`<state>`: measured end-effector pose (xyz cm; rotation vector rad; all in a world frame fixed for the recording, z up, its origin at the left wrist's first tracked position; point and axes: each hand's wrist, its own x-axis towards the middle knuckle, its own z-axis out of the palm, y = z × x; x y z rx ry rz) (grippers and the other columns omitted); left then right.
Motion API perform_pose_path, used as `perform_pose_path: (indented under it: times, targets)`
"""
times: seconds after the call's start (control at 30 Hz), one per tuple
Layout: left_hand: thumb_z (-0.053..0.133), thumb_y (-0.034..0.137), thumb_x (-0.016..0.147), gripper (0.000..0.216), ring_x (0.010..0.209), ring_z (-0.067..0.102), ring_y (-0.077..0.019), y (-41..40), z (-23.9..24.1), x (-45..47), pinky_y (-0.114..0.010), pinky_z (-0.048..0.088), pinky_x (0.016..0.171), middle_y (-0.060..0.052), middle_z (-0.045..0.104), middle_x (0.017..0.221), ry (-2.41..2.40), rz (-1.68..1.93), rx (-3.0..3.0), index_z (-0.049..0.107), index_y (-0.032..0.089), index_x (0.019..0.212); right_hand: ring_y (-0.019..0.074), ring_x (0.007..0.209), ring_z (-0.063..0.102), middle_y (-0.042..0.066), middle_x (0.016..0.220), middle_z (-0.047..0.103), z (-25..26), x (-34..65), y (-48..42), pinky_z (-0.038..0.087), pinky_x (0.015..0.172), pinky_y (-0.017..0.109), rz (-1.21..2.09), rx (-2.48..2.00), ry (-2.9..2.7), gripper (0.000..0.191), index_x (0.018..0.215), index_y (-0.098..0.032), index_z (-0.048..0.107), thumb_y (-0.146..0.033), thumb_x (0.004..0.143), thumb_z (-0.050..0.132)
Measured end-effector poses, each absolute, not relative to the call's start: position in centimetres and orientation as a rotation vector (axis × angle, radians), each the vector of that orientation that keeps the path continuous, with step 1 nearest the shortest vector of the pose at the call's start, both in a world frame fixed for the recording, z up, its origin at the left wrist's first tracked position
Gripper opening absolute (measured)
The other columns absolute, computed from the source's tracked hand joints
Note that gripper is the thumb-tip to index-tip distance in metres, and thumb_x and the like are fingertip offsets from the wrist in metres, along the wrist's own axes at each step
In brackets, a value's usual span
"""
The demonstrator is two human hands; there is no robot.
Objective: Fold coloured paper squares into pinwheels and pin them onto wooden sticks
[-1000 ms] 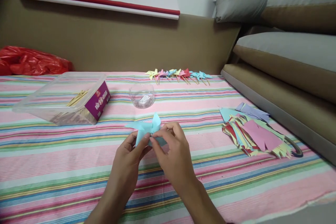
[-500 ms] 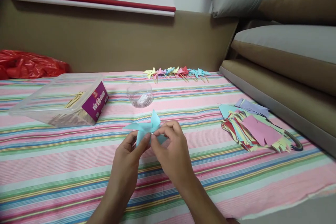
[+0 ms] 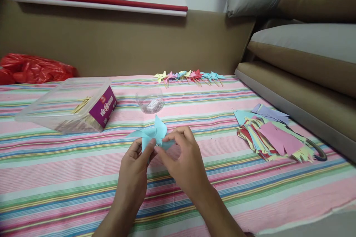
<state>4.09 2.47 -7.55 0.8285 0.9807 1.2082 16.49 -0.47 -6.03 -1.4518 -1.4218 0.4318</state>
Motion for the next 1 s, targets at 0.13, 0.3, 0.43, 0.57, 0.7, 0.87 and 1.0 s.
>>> perform_pose_path:
  times: [0.13, 0.3, 0.43, 0.57, 0.7, 0.87, 1.0]
  targets:
    - [0.079, 0.037, 0.082, 0.021, 0.095, 0.062, -0.0192, 2.4, -7.3, 4.1, -0.031, 0.048, 0.087, -0.002, 0.072, 0.093, 0.970, 1.203, 0.781, 0.072, 0.019, 0.092, 0.0201, 0.095, 0.061, 0.004, 0.099, 0.056, -6.5, 16.2, -0.4, 0.053, 0.083, 0.037, 0.342, -1.468, -1.471, 0.004, 0.091, -0.023, 0.070, -0.021, 0.088, 0.069]
    - [0.084, 0.035, 0.077, 0.026, 0.087, 0.064, -0.0162, 2.3, -7.1, 4.2, -0.029, 0.051, 0.083, -0.001, 0.072, 0.094, 0.939, 1.149, 0.665, 0.069, 0.019, 0.091, 0.0210, 0.095, 0.061, 0.005, 0.101, 0.055, -6.8, 16.4, -0.4, 0.056, 0.081, 0.038, 0.264, -1.472, -1.479, 0.006, 0.094, -0.023, 0.071, -0.021, 0.089, 0.067]
    - [0.084, 0.035, 0.076, 0.028, 0.076, 0.064, -0.0146, 2.2, -6.9, 4.3, -0.027, 0.050, 0.073, 0.001, 0.071, 0.083, 0.965, 1.126, 0.638, 0.067, 0.019, 0.091, 0.0213, 0.094, 0.062, 0.006, 0.102, 0.057, -7.1, 16.4, -0.3, 0.057, 0.081, 0.039, 0.258, -1.497, -1.490, 0.009, 0.096, -0.023, 0.072, -0.023, 0.091, 0.066]
    - [0.086, 0.041, 0.074, 0.034, 0.076, 0.069, -0.0179, 2.1, -6.7, 4.4, -0.029, 0.051, 0.072, 0.001, 0.072, 0.076, 0.994, 1.117, 0.631, 0.065, 0.020, 0.091, 0.0223, 0.095, 0.062, 0.007, 0.104, 0.058, -7.3, 16.3, 0.0, 0.057, 0.081, 0.040, 0.229, -1.532, -1.493, 0.013, 0.101, -0.022, 0.072, -0.022, 0.091, 0.065]
    - [0.085, 0.047, 0.073, 0.041, 0.086, 0.074, -0.0226, 2.0, -6.8, 4.4, -0.033, 0.054, 0.078, -0.003, 0.077, 0.087, 0.982, 1.122, 0.658, 0.067, 0.020, 0.098, 0.0240, 0.099, 0.062, 0.009, 0.110, 0.058, -7.4, 16.3, 0.0, 0.057, 0.083, 0.042, 0.177, -1.547, -1.491, 0.021, 0.110, -0.019, 0.070, -0.019, 0.090, 0.066]
    - [0.083, 0.046, 0.076, 0.038, 0.093, 0.073, -0.0229, 2.0, -6.7, 4.4, -0.035, 0.055, 0.085, -0.004, 0.078, 0.094, 0.968, 1.157, 0.666, 0.066, 0.020, 0.097, 0.0278, 0.109, 0.061, 0.010, 0.112, 0.057, -7.4, 16.2, -0.1, 0.057, 0.087, 0.046, 0.248, -1.576, -1.407, 0.014, 0.100, -0.020, 0.073, -0.025, 0.087, 0.071]
    - [0.084, 0.047, 0.075, 0.035, 0.089, 0.072, -0.0221, 2.1, -6.6, 4.4, -0.035, 0.055, 0.085, -0.001, 0.075, 0.080, 0.970, 1.166, 0.659, 0.066, 0.021, 0.090, 0.0279, 0.113, 0.062, 0.008, 0.109, 0.056, -7.3, 16.1, -0.2, 0.057, 0.090, 0.045, 0.312, -1.574, -1.360, 0.007, 0.089, -0.023, 0.073, -0.029, 0.087, 0.073]
